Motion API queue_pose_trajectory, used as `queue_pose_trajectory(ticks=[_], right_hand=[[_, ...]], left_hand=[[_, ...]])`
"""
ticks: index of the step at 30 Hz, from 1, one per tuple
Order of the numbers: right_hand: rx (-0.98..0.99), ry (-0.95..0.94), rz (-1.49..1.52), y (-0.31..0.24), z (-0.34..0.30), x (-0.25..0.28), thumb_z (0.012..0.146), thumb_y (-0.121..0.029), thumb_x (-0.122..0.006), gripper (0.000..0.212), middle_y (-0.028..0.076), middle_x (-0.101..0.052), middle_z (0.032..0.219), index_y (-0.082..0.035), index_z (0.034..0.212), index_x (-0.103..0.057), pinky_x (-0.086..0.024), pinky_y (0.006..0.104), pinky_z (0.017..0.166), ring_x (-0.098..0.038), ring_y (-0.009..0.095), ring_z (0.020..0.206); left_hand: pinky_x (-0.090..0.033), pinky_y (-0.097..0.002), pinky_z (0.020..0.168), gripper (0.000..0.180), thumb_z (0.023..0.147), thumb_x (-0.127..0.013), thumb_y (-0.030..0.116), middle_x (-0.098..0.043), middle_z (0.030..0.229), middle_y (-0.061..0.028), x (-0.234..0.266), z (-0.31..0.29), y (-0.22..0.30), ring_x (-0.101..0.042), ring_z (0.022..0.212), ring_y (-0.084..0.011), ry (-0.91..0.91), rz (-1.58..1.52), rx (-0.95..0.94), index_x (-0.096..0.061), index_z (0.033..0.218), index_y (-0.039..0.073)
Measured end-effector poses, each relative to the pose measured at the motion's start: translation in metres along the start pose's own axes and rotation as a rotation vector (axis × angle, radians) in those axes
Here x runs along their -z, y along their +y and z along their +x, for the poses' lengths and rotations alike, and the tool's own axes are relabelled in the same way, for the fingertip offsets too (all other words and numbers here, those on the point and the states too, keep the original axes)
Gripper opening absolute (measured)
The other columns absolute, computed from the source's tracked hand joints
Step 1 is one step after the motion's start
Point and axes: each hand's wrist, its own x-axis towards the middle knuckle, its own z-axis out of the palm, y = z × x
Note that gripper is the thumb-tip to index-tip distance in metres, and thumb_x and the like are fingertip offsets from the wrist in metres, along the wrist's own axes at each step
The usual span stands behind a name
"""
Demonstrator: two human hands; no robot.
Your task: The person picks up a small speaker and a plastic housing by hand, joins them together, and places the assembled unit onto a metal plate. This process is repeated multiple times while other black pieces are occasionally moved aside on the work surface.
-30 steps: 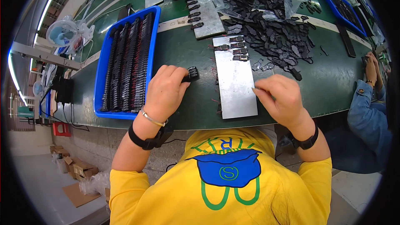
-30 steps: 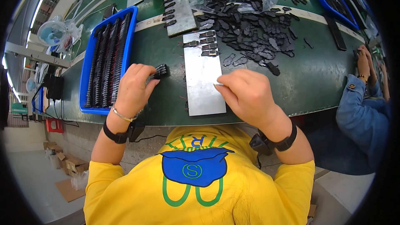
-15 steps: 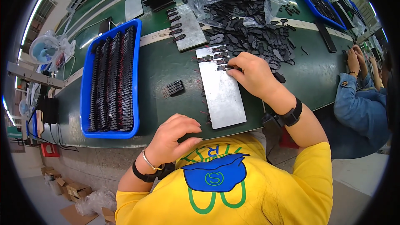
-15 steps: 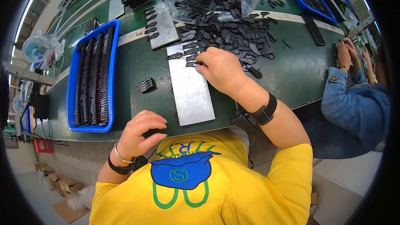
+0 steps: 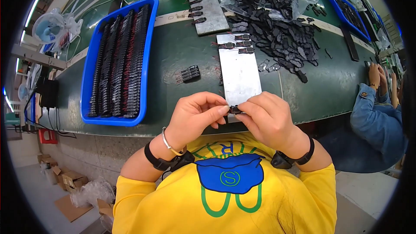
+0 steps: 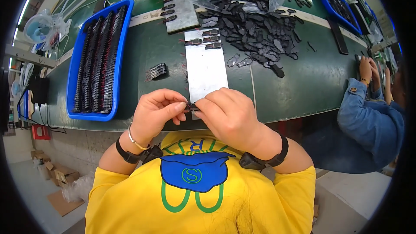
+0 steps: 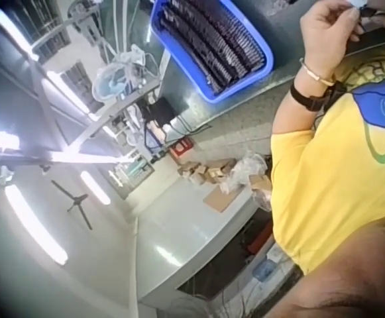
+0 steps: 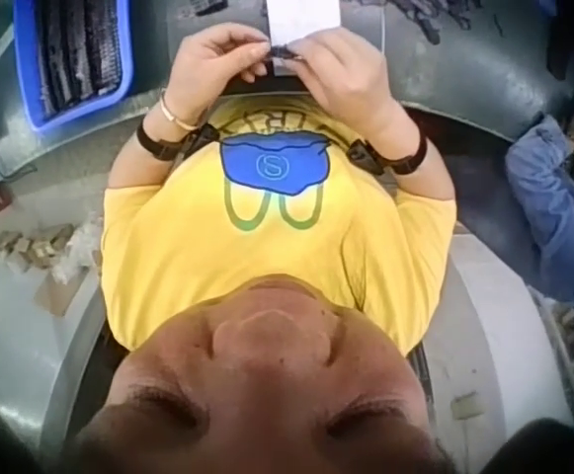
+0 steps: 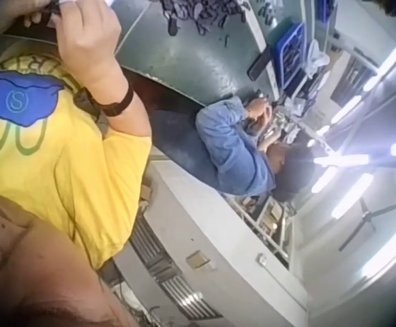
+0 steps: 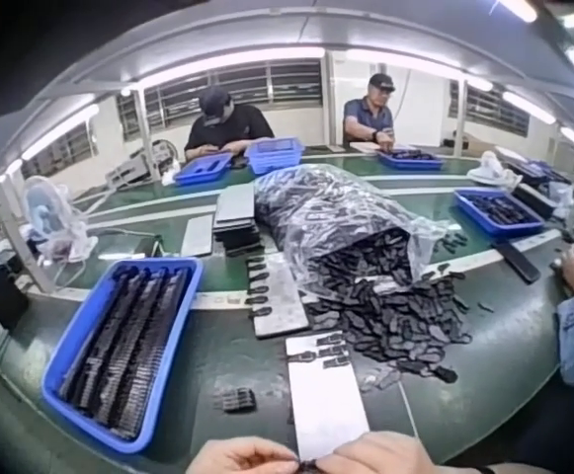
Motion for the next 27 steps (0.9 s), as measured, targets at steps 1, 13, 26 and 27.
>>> queue_pose_trajectory(ticks=[1,13,26,27], right_hand=[[0.009,0.002,-0.003,-0.001,-0.002,-0.001,0.063,-0.002,-0.078,0.032,0.010,-0.060,0.078,-0.001,0.091,-0.062,-0.046,0.0366,0.055,-0.058,0.028,0.063],[-0.042,-0.011,0.091,-0.006,-0.013,-0.005,0.065,-0.001,-0.078,0.037,0.012,-0.065,0.082,0.001,0.099,-0.063,-0.051,0.0346,0.057,-0.063,0.027,0.066],[-0.047,0.030,0.188,-0.003,-0.018,-0.003,0.066,0.000,-0.077,0.032,0.010,-0.065,0.080,-0.002,0.096,-0.067,-0.050,0.0325,0.054,-0.062,0.024,0.063],[-0.030,0.037,0.185,-0.002,-0.018,-0.003,0.066,0.000,-0.077,0.031,0.009,-0.065,0.080,-0.002,0.095,-0.068,-0.050,0.0320,0.053,-0.062,0.023,0.063]], left_hand=[[-0.054,-0.0227,0.063,0.012,0.088,-0.065,0.003,-0.067,0.086,-0.0068,0.000,0.000,-0.004,-0.065,0.072,-0.0123,0.003,0.002,0.007,-0.066,0.099,-0.002],[-0.053,-0.0228,0.066,0.011,0.086,-0.067,0.000,-0.067,0.089,-0.0079,-0.011,-0.007,-0.020,-0.064,0.074,-0.0117,0.053,0.197,-0.235,-0.068,0.098,0.000],[-0.052,-0.0259,0.071,0.015,0.078,-0.072,-0.002,-0.061,0.112,-0.0117,-0.006,-0.004,-0.021,-0.063,0.081,-0.0160,-0.062,0.579,-0.726,-0.070,0.092,0.003],[-0.052,-0.0261,0.071,0.015,0.078,-0.072,-0.002,-0.061,0.112,-0.0119,-0.005,-0.004,-0.021,-0.063,0.081,-0.0159,-0.075,0.582,-0.737,-0.070,0.092,0.003]])
